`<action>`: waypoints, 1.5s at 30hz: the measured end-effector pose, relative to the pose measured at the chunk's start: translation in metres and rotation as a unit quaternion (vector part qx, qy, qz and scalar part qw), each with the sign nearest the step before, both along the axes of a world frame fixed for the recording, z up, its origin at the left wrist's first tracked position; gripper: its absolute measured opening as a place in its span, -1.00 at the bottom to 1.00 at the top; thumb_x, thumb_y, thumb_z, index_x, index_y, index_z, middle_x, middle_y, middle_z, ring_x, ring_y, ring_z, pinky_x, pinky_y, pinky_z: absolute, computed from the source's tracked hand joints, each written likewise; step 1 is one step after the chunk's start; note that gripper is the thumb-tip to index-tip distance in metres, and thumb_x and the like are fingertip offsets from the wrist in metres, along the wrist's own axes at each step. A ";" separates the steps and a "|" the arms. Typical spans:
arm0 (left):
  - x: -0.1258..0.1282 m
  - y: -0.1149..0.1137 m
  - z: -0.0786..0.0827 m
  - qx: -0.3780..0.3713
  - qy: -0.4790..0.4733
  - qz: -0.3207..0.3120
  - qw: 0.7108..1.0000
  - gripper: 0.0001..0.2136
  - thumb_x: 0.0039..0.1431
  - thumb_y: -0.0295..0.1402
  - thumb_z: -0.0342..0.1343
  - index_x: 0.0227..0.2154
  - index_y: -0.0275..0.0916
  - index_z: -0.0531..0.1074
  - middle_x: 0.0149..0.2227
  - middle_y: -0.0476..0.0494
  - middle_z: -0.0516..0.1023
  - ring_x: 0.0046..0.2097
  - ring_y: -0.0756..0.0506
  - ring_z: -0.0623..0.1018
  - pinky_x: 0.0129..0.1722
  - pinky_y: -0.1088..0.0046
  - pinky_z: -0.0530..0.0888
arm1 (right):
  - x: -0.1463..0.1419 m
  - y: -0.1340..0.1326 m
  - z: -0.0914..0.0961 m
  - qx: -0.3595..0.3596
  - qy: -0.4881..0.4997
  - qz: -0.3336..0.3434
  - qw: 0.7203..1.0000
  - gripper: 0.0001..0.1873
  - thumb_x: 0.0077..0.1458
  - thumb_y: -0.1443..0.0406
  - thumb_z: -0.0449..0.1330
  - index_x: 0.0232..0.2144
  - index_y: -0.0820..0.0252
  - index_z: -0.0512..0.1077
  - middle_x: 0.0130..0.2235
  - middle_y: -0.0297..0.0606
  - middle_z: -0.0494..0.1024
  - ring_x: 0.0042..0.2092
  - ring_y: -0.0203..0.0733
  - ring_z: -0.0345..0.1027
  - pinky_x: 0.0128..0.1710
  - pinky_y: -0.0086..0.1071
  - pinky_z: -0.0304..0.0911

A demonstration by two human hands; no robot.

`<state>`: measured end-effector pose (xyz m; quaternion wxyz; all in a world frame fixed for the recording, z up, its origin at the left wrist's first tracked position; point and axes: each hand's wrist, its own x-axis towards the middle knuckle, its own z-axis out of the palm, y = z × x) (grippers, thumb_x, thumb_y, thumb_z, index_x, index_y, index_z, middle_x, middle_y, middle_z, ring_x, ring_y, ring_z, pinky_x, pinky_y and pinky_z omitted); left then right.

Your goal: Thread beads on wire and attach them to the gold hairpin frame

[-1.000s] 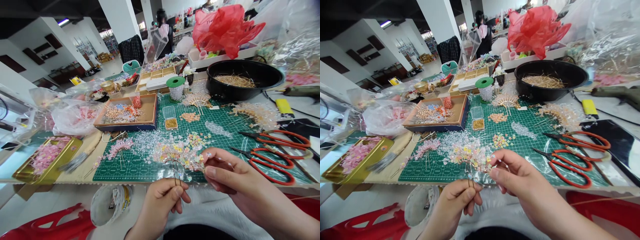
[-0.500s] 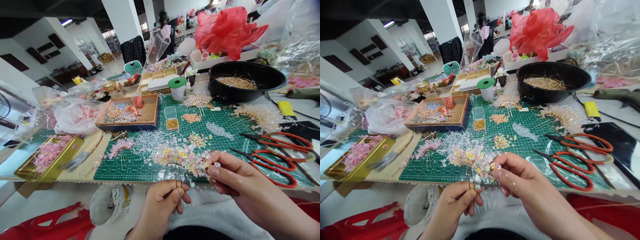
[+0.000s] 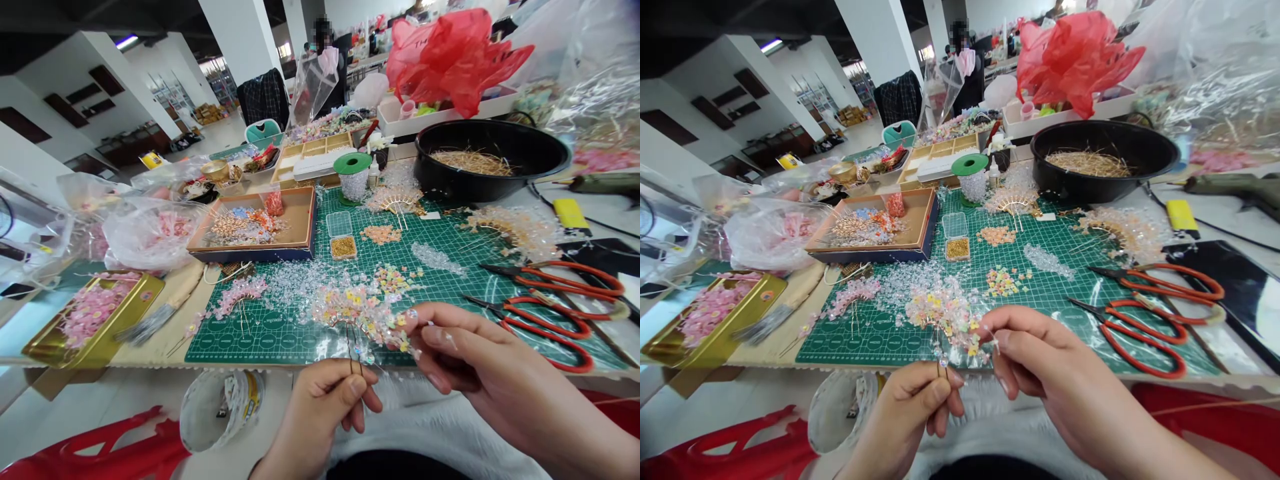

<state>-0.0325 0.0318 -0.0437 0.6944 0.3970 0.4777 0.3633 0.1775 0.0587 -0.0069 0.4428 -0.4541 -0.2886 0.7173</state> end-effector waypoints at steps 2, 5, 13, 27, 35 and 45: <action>0.000 0.000 0.000 0.001 0.000 0.001 1.000 -0.72 0.19 -0.14 0.27 -0.34 -0.30 0.61 -0.48 -0.13 0.61 -0.59 0.12 0.37 -0.57 0.60 0.18 | 0.001 -0.001 -0.001 -0.003 -0.005 0.000 1.000 -0.72 -0.09 0.08 0.45 -0.33 0.05 0.60 -0.55 -0.38 0.41 -0.55 -0.37 0.12 -0.56 -0.47 -0.05; -0.001 0.000 -0.001 0.006 -0.005 0.000 1.000 -0.74 0.20 -0.16 0.26 -0.34 -0.30 0.61 -0.48 -0.12 0.61 -0.59 0.12 0.37 -0.56 0.60 0.18 | 0.001 -0.002 -0.003 0.006 -0.023 -0.002 1.000 -0.69 -0.13 0.11 0.47 -0.30 0.03 0.59 -0.47 -0.37 0.45 -0.50 -0.32 0.20 -0.53 -0.46 0.09; -0.004 0.001 0.001 0.032 0.033 -0.027 0.999 -0.74 0.24 -0.17 0.21 -0.34 -0.29 0.61 -0.44 -0.12 0.61 -0.55 0.10 0.39 -0.54 0.59 0.22 | -0.002 -0.001 0.001 0.066 -0.052 0.016 0.996 -0.75 -0.02 0.06 0.44 -0.31 -0.01 0.57 -0.47 -0.42 0.38 -0.49 -0.38 0.05 -0.56 -0.55 0.09; -0.004 0.001 0.006 0.123 0.174 -0.041 0.976 -0.73 0.29 -0.24 0.06 -0.38 -0.23 0.61 -0.42 -0.12 0.62 -0.51 0.04 0.43 -0.40 0.50 0.37 | -0.001 -0.001 -0.002 0.070 -0.111 0.011 0.991 -0.68 -0.02 -0.03 0.41 -0.37 0.00 0.52 -0.44 -0.38 0.38 -0.41 -0.25 0.16 -0.44 -0.39 0.16; -0.004 0.001 0.008 0.102 0.148 -0.040 0.983 -0.73 0.28 -0.23 0.09 -0.40 -0.23 0.62 -0.42 -0.12 0.62 -0.52 0.04 0.42 -0.38 0.49 0.39 | 0.000 -0.001 0.000 0.090 -0.172 -0.007 0.981 -0.70 0.02 -0.02 0.38 -0.23 -0.12 0.52 -0.32 -0.29 0.47 -0.35 -0.12 0.25 -0.40 -0.29 0.19; -0.006 0.000 0.007 0.091 0.134 -0.048 0.986 -0.71 0.29 -0.19 0.09 -0.39 -0.24 0.61 -0.45 -0.12 0.60 -0.51 0.03 0.42 -0.39 0.49 0.36 | -0.008 0.001 0.009 0.086 -0.189 -0.031 0.978 -0.61 -0.06 -0.11 0.39 -0.40 0.02 0.55 -0.41 -0.31 0.42 -0.40 -0.21 0.17 -0.42 -0.33 0.15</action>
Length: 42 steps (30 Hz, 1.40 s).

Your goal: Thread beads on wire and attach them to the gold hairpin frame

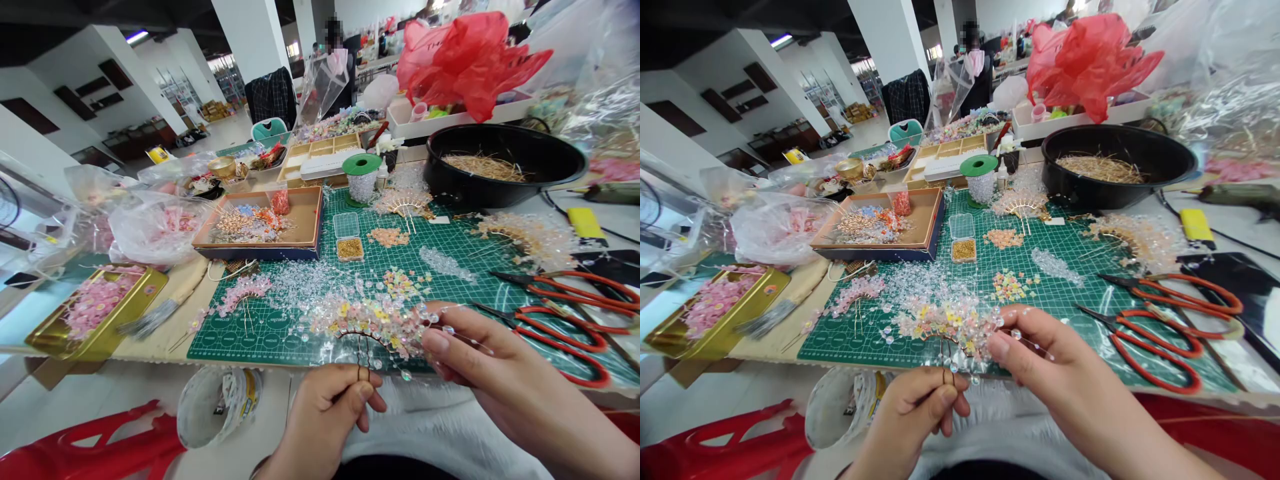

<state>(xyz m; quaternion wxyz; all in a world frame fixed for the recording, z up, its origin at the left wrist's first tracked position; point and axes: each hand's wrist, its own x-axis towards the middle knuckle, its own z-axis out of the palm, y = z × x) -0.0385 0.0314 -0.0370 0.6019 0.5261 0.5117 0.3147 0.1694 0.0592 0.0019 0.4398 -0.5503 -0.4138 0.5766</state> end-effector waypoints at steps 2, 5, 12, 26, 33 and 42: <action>0.000 0.001 -0.002 -0.006 -0.012 -0.009 1.000 -0.70 0.29 -0.18 0.09 -0.39 -0.25 0.61 -0.45 -0.13 0.59 -0.51 0.04 0.41 -0.42 0.50 0.34 | 0.003 0.002 -0.004 0.004 -0.002 0.005 1.000 -0.64 -0.04 -0.09 0.39 -0.35 0.00 0.57 -0.46 -0.35 0.37 -0.44 -0.24 0.13 -0.46 -0.36 0.13; -0.001 0.003 -0.004 -0.015 -0.028 -0.021 0.999 -0.70 0.29 -0.16 0.09 -0.37 -0.27 0.60 -0.44 -0.13 0.59 -0.52 0.05 0.40 -0.46 0.52 0.30 | 0.009 0.003 -0.014 0.010 0.005 0.018 1.000 -0.69 0.01 -0.03 0.39 -0.25 -0.06 0.57 -0.47 -0.38 0.35 -0.45 -0.25 0.14 -0.49 -0.39 0.12; 0.000 0.003 -0.003 -0.037 -0.057 -0.021 0.997 -0.69 0.26 -0.13 0.13 -0.35 -0.29 0.60 -0.43 -0.13 0.59 -0.54 0.07 0.38 -0.52 0.55 0.24 | 0.012 0.003 -0.022 0.034 0.017 0.014 0.999 -0.75 0.07 0.02 0.38 -0.21 -0.12 0.57 -0.27 -0.34 0.50 -0.31 -0.20 0.29 -0.38 -0.39 0.21; 0.000 0.002 0.000 -0.044 -0.049 -0.025 0.998 -0.68 0.25 -0.14 0.12 -0.42 -0.30 0.57 -0.46 -0.13 0.58 -0.54 0.07 0.38 -0.51 0.54 0.24 | 0.008 0.003 -0.011 -0.003 0.053 0.016 0.998 -0.72 -0.02 -0.05 0.41 -0.31 -0.12 0.56 -0.37 -0.35 0.44 -0.39 -0.19 0.21 -0.41 -0.32 0.17; 0.002 0.002 0.003 -0.054 -0.065 -0.021 0.996 -0.70 0.23 -0.14 0.15 -0.38 -0.30 0.57 -0.43 -0.14 0.60 -0.54 0.08 0.38 -0.52 0.54 0.24 | 0.005 0.005 -0.012 -0.023 0.117 0.014 0.993 -0.71 0.03 -0.04 0.38 -0.38 -0.02 0.55 -0.53 -0.37 0.34 -0.50 -0.26 0.09 -0.52 -0.37 0.02; 0.002 0.000 0.000 -0.071 -0.070 -0.013 0.995 -0.69 0.21 -0.11 0.17 -0.35 -0.31 0.58 -0.43 -0.16 0.62 -0.55 0.09 0.38 -0.53 0.56 0.22 | 0.005 0.005 -0.012 -0.023 0.143 -0.024 0.989 -0.61 0.05 -0.10 0.33 -0.37 0.06 0.58 -0.55 -0.38 0.36 -0.53 -0.31 0.05 -0.58 -0.42 -0.02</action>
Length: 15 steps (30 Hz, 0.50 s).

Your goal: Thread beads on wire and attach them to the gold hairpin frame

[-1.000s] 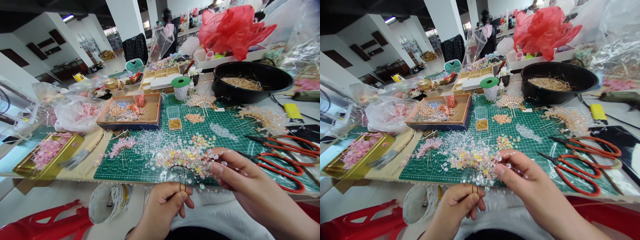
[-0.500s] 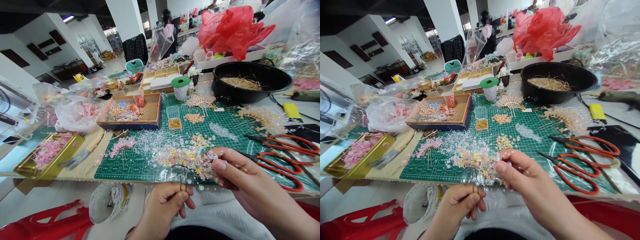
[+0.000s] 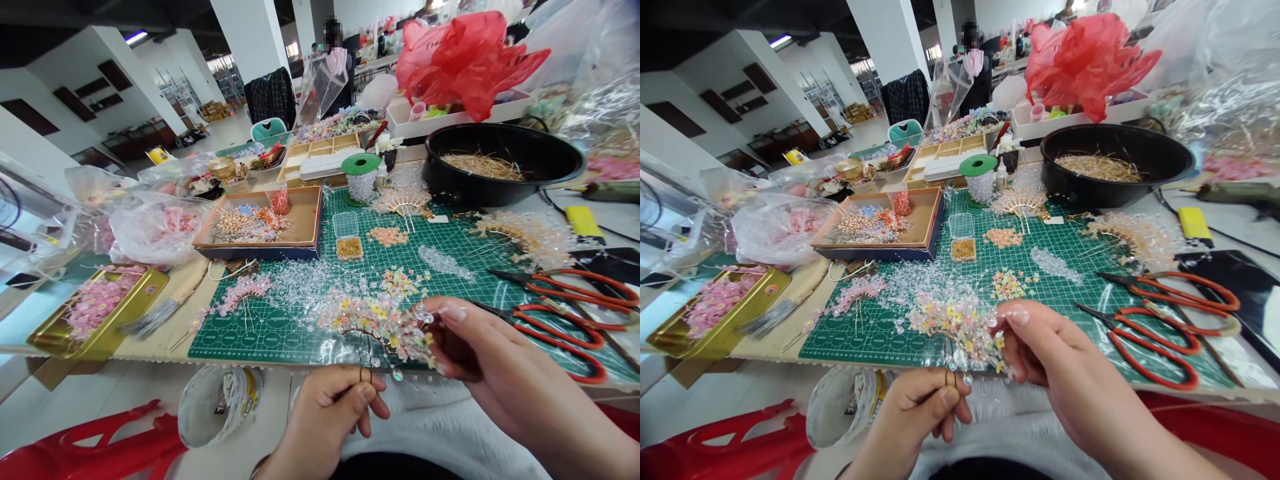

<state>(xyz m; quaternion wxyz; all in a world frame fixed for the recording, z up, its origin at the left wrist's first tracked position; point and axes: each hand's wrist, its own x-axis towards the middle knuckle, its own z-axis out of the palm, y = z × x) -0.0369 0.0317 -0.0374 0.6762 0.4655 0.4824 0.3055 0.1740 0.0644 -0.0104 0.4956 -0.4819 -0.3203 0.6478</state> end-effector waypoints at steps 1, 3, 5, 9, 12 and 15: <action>0.000 0.000 0.000 -0.002 0.000 0.001 1.000 -0.69 0.21 -0.11 0.18 -0.34 -0.30 0.58 -0.42 -0.16 0.62 -0.55 0.09 0.38 -0.53 0.56 0.23 | 0.000 0.000 0.001 -0.002 -0.001 0.003 1.000 -0.60 0.05 -0.11 0.32 -0.38 0.07 0.58 -0.57 -0.38 0.34 -0.54 -0.31 0.04 -0.58 -0.42 -0.02; 0.000 0.000 0.000 -0.003 0.002 0.006 1.000 -0.70 0.22 -0.12 0.17 -0.32 -0.29 0.59 -0.42 -0.16 0.62 -0.54 0.08 0.38 -0.52 0.56 0.24 | -0.001 -0.001 0.002 -0.005 -0.010 0.012 1.000 -0.60 0.01 -0.11 0.35 -0.39 0.06 0.58 -0.56 -0.38 0.36 -0.53 -0.31 0.07 -0.57 -0.43 0.02; 0.000 0.000 0.000 0.005 0.007 0.010 1.000 -0.71 0.24 -0.14 0.16 -0.33 -0.29 0.59 -0.41 -0.15 0.62 -0.53 0.08 0.38 -0.50 0.55 0.26 | -0.003 -0.002 0.004 -0.003 -0.033 0.010 0.999 -0.63 -0.08 -0.07 0.43 -0.36 0.03 0.58 -0.48 -0.36 0.44 -0.46 -0.28 0.18 -0.50 -0.43 0.13; 0.000 0.001 -0.001 0.037 0.026 -0.002 0.999 -0.71 0.26 -0.18 0.12 -0.39 -0.29 0.59 -0.43 -0.13 0.60 -0.54 0.07 0.38 -0.49 0.53 0.28 | -0.001 -0.005 0.002 0.025 -0.069 0.018 0.997 -0.66 -0.07 0.01 0.46 -0.28 -0.04 0.56 -0.32 -0.36 0.52 -0.30 -0.22 0.32 -0.32 -0.41 0.25; -0.001 0.002 -0.002 0.062 0.056 -0.007 0.997 -0.72 0.27 -0.22 0.09 -0.40 -0.28 0.59 -0.45 -0.12 0.59 -0.53 0.06 0.39 -0.47 0.52 0.28 | 0.003 -0.003 -0.004 0.047 -0.077 0.073 0.993 -0.68 0.00 0.01 0.42 -0.27 -0.01 0.51 -0.32 -0.34 0.50 -0.30 -0.19 0.33 -0.34 -0.38 0.26; 0.000 0.003 -0.001 0.071 0.069 -0.015 0.995 -0.73 0.27 -0.25 0.07 -0.40 -0.28 0.59 -0.43 -0.11 0.59 -0.52 0.06 0.41 -0.44 0.52 0.31 | 0.007 0.000 -0.010 0.062 -0.096 0.085 0.990 -0.72 0.08 0.04 0.37 -0.26 0.01 0.48 -0.32 -0.34 0.47 -0.29 -0.19 0.30 -0.35 -0.38 0.24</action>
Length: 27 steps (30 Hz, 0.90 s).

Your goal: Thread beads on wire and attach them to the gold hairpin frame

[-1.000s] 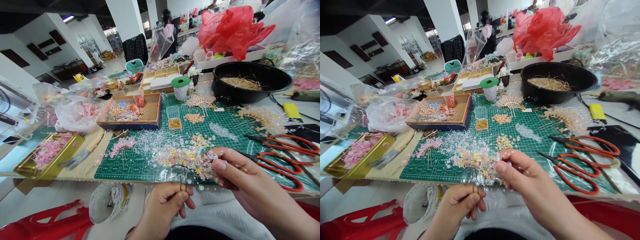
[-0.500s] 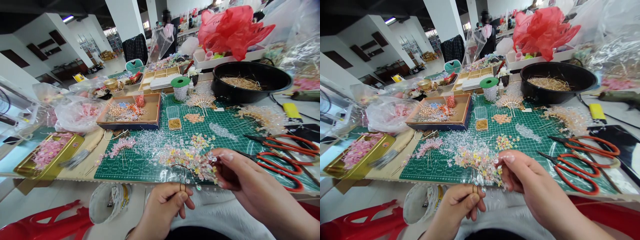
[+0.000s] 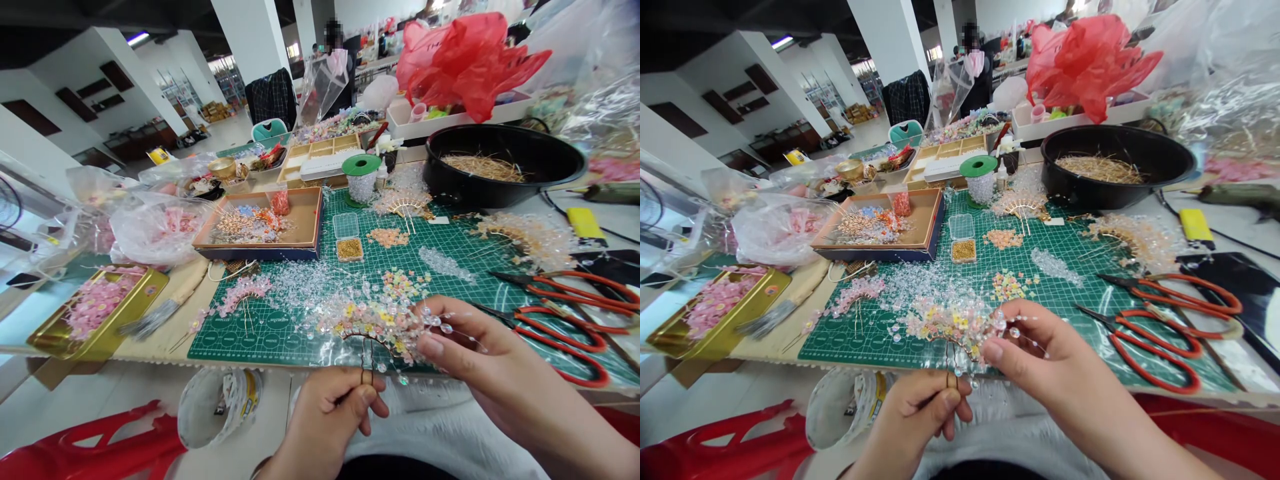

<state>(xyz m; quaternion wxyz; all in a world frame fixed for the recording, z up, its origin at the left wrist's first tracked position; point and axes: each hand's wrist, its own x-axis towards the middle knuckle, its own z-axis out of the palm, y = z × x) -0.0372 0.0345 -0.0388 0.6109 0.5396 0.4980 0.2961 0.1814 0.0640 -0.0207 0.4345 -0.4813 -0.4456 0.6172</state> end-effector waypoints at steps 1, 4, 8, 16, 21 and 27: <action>0.000 0.000 0.001 0.000 0.002 -0.001 1.000 -0.73 0.26 -0.26 0.06 -0.40 -0.28 0.59 -0.42 -0.11 0.59 -0.52 0.06 0.41 -0.43 0.51 0.32 | 0.001 0.000 -0.001 0.007 -0.007 0.001 1.000 -0.74 0.10 0.04 0.35 -0.26 0.01 0.48 -0.33 -0.35 0.45 -0.31 -0.21 0.28 -0.36 -0.40 0.22; 0.001 0.000 0.002 -0.002 0.011 -0.003 1.000 -0.74 0.24 -0.28 0.06 -0.42 -0.29 0.59 -0.43 -0.10 0.58 -0.53 0.07 0.40 -0.42 0.51 0.32 | 0.002 0.001 -0.002 0.022 -0.022 -0.005 0.999 -0.79 0.16 0.06 0.31 -0.26 0.00 0.49 -0.33 -0.37 0.43 -0.34 -0.24 0.25 -0.37 -0.42 0.21; 0.001 -0.001 0.002 0.007 0.017 -0.001 1.000 -0.74 0.24 -0.29 0.05 -0.42 -0.29 0.59 -0.44 -0.10 0.59 -0.53 0.07 0.40 -0.42 0.51 0.33 | 0.003 0.003 -0.003 0.016 -0.025 -0.003 1.000 -0.78 0.18 0.04 0.29 -0.21 -0.03 0.49 -0.30 -0.38 0.47 -0.33 -0.24 0.27 -0.35 -0.41 0.22; 0.001 -0.001 -0.001 0.035 0.046 -0.010 0.998 -0.71 0.26 -0.27 0.05 -0.42 -0.27 0.61 -0.42 -0.11 0.62 -0.53 0.05 0.43 -0.38 0.49 0.37 | 0.000 0.001 -0.002 -0.010 -0.049 0.025 0.998 -0.69 0.09 -0.02 0.33 -0.17 -0.08 0.47 -0.48 -0.35 0.38 -0.13 0.02 0.41 -0.23 -0.27 0.31; 0.001 -0.001 -0.003 0.038 0.049 -0.010 0.998 -0.71 0.26 -0.26 0.05 -0.41 -0.27 0.62 -0.41 -0.12 0.63 -0.52 0.04 0.44 -0.39 0.50 0.37 | -0.005 0.000 0.006 0.002 -0.034 0.001 0.999 -0.72 0.12 -0.02 0.32 -0.23 -0.07 0.45 -0.38 -0.38 0.44 -0.32 -0.18 0.33 -0.40 -0.38 0.22; 0.002 0.000 0.003 0.023 0.044 -0.012 0.999 -0.72 0.23 -0.29 0.06 -0.45 -0.28 0.61 -0.46 -0.10 0.60 -0.53 0.04 0.43 -0.39 0.50 0.37 | -0.010 0.004 0.005 0.046 -0.013 0.007 0.999 -0.81 0.15 0.05 0.33 -0.25 -0.07 0.48 -0.31 -0.42 0.43 -0.34 -0.29 0.27 -0.38 -0.48 0.24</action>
